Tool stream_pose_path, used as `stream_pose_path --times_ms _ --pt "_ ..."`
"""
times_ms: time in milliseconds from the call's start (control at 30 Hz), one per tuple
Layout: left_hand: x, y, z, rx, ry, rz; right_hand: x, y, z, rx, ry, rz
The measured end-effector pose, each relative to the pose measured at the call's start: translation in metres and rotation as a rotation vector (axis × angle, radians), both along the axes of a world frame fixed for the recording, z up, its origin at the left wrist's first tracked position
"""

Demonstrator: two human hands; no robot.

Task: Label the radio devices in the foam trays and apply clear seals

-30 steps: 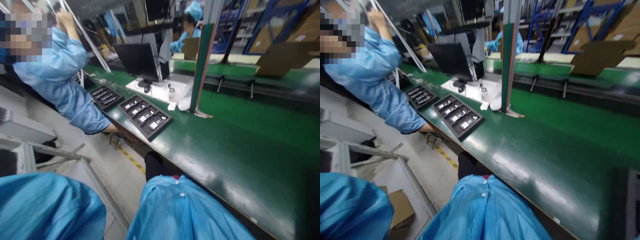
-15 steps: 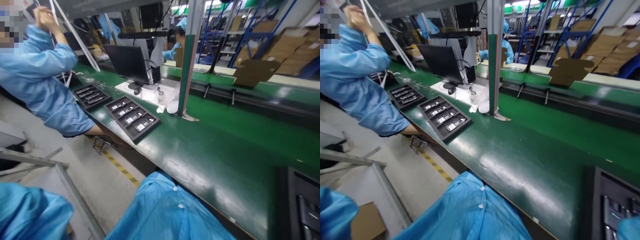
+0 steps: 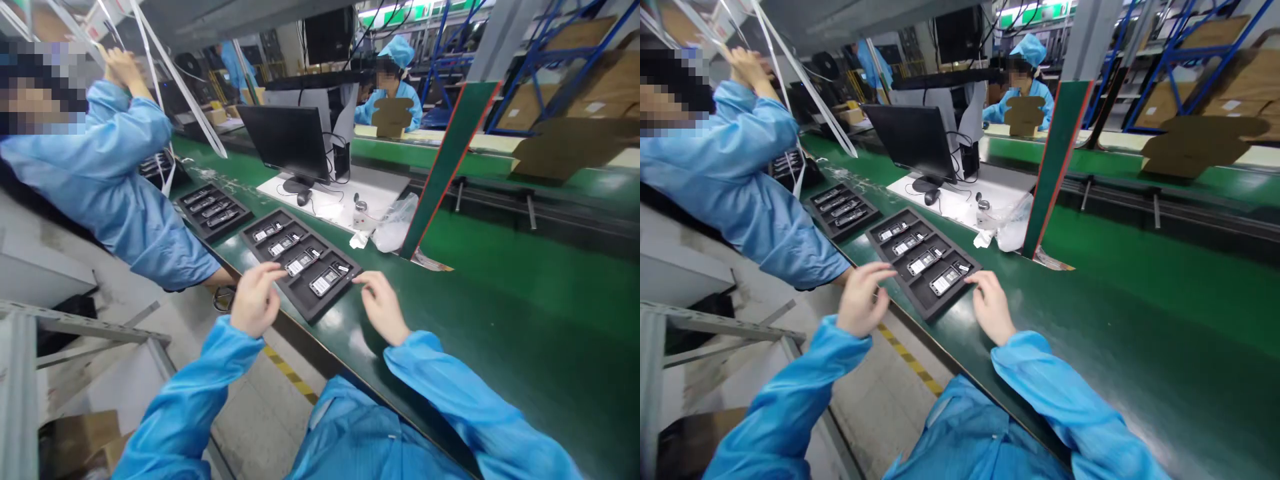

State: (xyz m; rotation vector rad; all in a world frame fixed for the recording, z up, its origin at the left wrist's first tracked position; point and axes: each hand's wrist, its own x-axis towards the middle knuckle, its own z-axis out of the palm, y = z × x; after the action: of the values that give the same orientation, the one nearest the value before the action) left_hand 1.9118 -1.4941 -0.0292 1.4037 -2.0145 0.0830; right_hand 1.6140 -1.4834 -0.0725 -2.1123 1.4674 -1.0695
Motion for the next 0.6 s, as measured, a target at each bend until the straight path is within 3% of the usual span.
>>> stream_pose_path --times_ms 133,233,300,433,500,600 --pt "0.017 -0.018 -0.068 0.318 -0.332 -0.095 0.02 -0.027 -0.038 0.053 0.234 0.117" --pt "0.022 -0.026 -0.097 0.389 -0.411 -0.16 0.024 -0.036 -0.048 0.021 0.463 0.176" --pt "0.023 -0.03 -0.098 0.396 -0.43 -0.215 0.024 -0.041 -0.045 -0.011 0.56 0.207" --pt "0.006 -0.021 -0.084 0.375 -0.511 -0.364 0.009 -0.042 -0.031 -0.029 0.674 0.288" --pt "-0.017 -0.006 -0.08 0.309 -0.561 -0.481 -0.014 -0.031 -0.026 -0.003 0.697 0.293" --pt "-0.073 0.027 -0.082 0.176 -0.567 -0.684 -0.068 0.004 -0.02 0.078 0.694 0.246"
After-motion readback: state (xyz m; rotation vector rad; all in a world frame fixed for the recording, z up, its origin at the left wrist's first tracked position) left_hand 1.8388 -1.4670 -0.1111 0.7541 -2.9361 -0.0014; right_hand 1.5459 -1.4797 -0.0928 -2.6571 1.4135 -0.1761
